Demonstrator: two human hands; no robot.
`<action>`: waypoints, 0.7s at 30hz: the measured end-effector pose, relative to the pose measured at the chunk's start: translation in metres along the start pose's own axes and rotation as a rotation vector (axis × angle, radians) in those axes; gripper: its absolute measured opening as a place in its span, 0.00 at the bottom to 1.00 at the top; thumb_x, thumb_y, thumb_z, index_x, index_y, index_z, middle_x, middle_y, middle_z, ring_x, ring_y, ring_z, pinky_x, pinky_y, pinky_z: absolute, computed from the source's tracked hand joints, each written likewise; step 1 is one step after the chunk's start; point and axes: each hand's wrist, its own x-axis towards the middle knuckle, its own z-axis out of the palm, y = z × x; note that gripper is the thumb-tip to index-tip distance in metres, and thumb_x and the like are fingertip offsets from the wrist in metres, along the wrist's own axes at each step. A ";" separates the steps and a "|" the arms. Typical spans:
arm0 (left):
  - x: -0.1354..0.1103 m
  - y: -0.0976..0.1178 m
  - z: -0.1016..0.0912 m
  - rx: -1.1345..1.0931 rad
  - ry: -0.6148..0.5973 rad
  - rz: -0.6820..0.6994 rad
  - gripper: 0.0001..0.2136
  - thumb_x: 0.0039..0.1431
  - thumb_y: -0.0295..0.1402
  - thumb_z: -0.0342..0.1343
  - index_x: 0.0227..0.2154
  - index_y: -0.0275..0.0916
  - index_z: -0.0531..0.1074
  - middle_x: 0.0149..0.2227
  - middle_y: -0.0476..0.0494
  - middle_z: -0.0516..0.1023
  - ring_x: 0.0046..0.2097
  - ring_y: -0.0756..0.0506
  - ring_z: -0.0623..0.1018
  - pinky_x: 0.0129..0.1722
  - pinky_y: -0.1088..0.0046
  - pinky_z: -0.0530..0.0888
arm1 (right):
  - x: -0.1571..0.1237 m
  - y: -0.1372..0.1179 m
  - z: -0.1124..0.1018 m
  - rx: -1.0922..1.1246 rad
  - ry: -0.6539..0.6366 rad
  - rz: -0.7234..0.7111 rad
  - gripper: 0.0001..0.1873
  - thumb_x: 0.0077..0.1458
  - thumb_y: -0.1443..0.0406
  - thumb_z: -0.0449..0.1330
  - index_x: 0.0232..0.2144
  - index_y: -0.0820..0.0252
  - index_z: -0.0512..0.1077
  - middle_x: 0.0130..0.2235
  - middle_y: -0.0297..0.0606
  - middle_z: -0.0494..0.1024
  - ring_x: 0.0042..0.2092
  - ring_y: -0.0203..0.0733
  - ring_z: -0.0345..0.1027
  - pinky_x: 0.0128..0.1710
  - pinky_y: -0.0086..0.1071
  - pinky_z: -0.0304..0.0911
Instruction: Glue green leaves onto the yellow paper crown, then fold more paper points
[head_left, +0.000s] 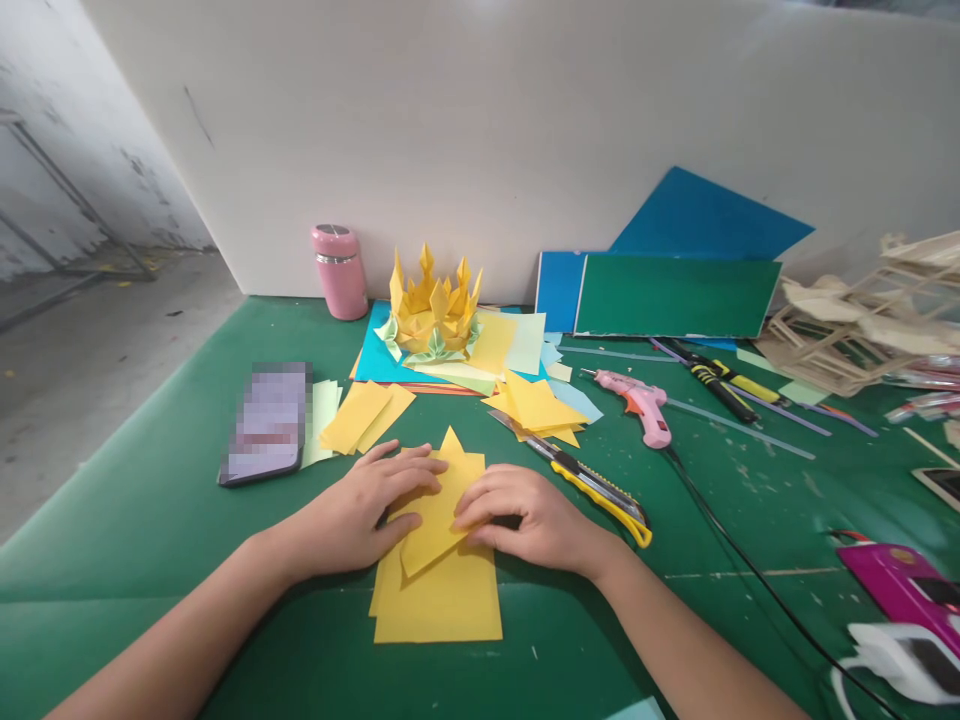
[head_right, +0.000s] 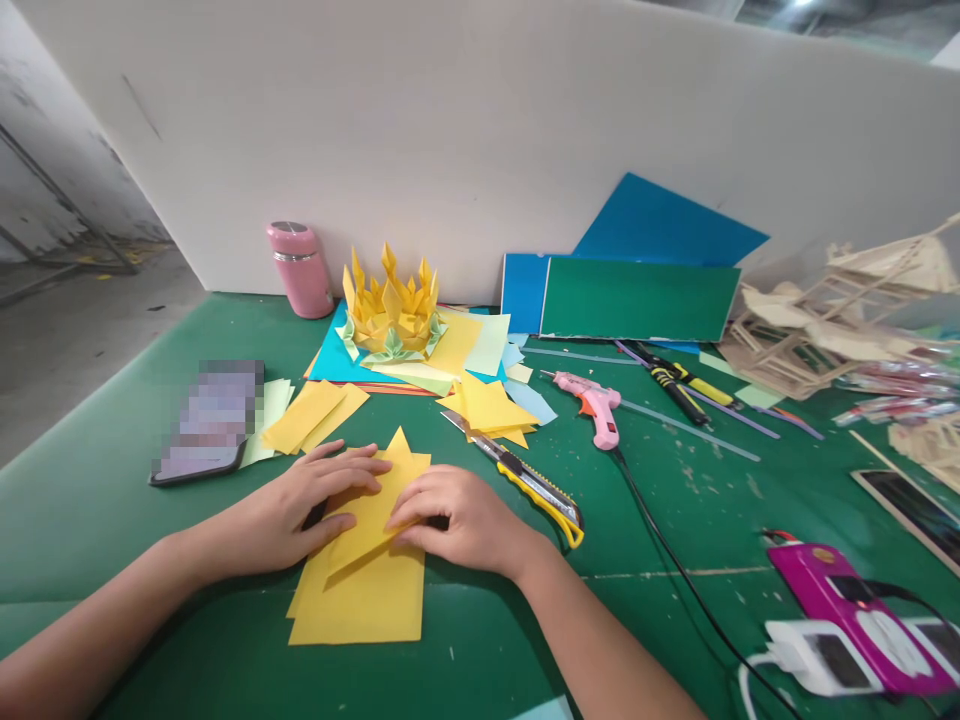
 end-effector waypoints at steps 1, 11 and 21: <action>-0.001 0.001 -0.001 -0.002 -0.011 -0.004 0.12 0.56 0.26 0.52 0.41 0.45 0.72 0.56 0.43 0.73 0.61 0.37 0.66 0.60 0.46 0.57 | 0.000 0.000 -0.001 -0.001 0.001 0.025 0.05 0.57 0.66 0.60 0.32 0.57 0.76 0.35 0.37 0.81 0.38 0.39 0.72 0.41 0.35 0.64; 0.002 0.004 -0.010 0.010 -0.168 -0.111 0.15 0.66 0.33 0.40 0.49 0.42 0.69 0.60 0.46 0.68 0.66 0.41 0.56 0.64 0.50 0.47 | 0.006 0.000 0.004 -0.163 0.088 0.417 0.11 0.55 0.67 0.61 0.22 0.59 0.65 0.23 0.30 0.66 0.30 0.38 0.61 0.29 0.30 0.55; 0.007 0.001 0.001 0.073 -0.047 -0.136 0.16 0.60 0.37 0.52 0.51 0.43 0.68 0.55 0.44 0.73 0.63 0.40 0.62 0.63 0.53 0.55 | 0.010 0.002 0.009 -0.184 0.128 0.479 0.15 0.51 0.70 0.64 0.21 0.58 0.61 0.23 0.28 0.63 0.29 0.36 0.59 0.27 0.28 0.51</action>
